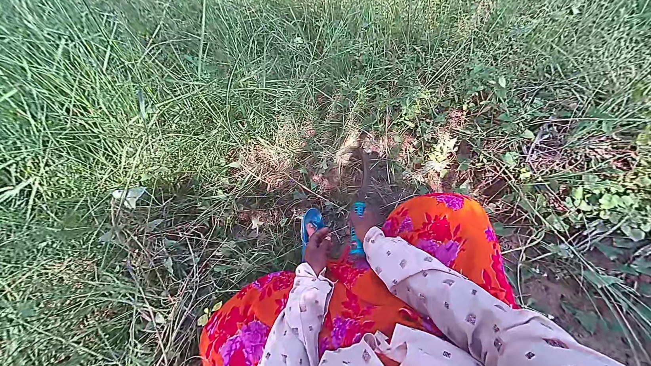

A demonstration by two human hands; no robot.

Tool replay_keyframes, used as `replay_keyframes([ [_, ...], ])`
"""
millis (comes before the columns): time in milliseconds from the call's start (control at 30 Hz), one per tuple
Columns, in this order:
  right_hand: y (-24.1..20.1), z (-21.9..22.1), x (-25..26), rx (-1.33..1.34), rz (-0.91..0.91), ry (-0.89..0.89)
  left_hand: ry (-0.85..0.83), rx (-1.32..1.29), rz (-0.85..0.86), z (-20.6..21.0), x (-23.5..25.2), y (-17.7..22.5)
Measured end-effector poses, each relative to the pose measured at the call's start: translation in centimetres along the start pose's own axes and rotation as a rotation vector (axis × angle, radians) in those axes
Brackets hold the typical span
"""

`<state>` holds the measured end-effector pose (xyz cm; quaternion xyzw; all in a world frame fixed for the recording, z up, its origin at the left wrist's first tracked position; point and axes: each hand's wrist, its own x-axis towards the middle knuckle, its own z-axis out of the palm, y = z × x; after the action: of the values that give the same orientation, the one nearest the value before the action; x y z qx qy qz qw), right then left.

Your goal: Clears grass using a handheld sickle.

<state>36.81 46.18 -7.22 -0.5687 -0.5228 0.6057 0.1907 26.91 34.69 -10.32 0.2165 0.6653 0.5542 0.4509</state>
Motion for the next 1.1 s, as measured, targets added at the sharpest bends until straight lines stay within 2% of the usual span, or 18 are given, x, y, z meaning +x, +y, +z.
replay_keyframes([
  [100, 0.2, -0.5, 1.1, -0.097, -0.015, 0.094, -0.006, 0.024, -0.004, 0.0, 0.1, 0.0],
  [200, 1.5, -0.4, 1.6, -0.237, 0.082, 0.011, -0.013, 0.036, -0.008, 0.1, 0.2, 0.1],
  [300, 0.3, -0.6, 0.7, -0.129, 0.180, -0.049, -0.001, 0.019, -0.004, 0.1, 0.0, 0.3],
  [433, -0.5, -0.6, 0.6, 0.100, 0.043, 0.110, 0.005, -0.008, 0.001, 0.0, 0.0, 0.0],
  [533, -0.5, -0.7, 0.5, 0.015, 0.011, 0.168, 0.006, 0.019, 0.009, 0.1, 0.1, 0.0],
  [600, -0.1, -0.8, 0.9, -0.148, 0.105, 0.091, 0.006, 0.040, 0.010, 0.2, 0.1, 0.0],
  [667, 0.3, -0.7, 1.3, -0.265, 0.215, -0.084, 0.001, 0.050, 0.002, 0.2, 0.1, 0.1],
  [733, 0.3, -0.5, 1.0, -0.167, 0.227, -0.098, -0.003, 0.045, -0.002, 0.1, 0.1, 0.1],
  [833, -1.0, -0.8, -0.8, 0.183, 0.139, -0.026, -0.004, 0.027, 0.022, -0.2, 0.1, -0.2],
  [900, -1.4, -1.0, -1.5, 0.221, 0.054, 0.012, -0.011, 0.019, 0.017, -0.2, 0.2, -0.2],
  [1000, -0.8, -0.7, -0.2, 0.060, -0.007, 0.109, -0.008, 0.026, -0.014, 0.1, 0.2, 0.1],
  [1067, -1.0, -0.8, 0.4, -0.110, 0.074, 0.100, -0.008, 0.032, -0.024, 0.3, 0.1, 0.3],
  [1100, -1.1, -0.9, 0.4, -0.196, 0.141, 0.037, -0.007, 0.034, -0.029, 0.3, 0.1, 0.4],
])
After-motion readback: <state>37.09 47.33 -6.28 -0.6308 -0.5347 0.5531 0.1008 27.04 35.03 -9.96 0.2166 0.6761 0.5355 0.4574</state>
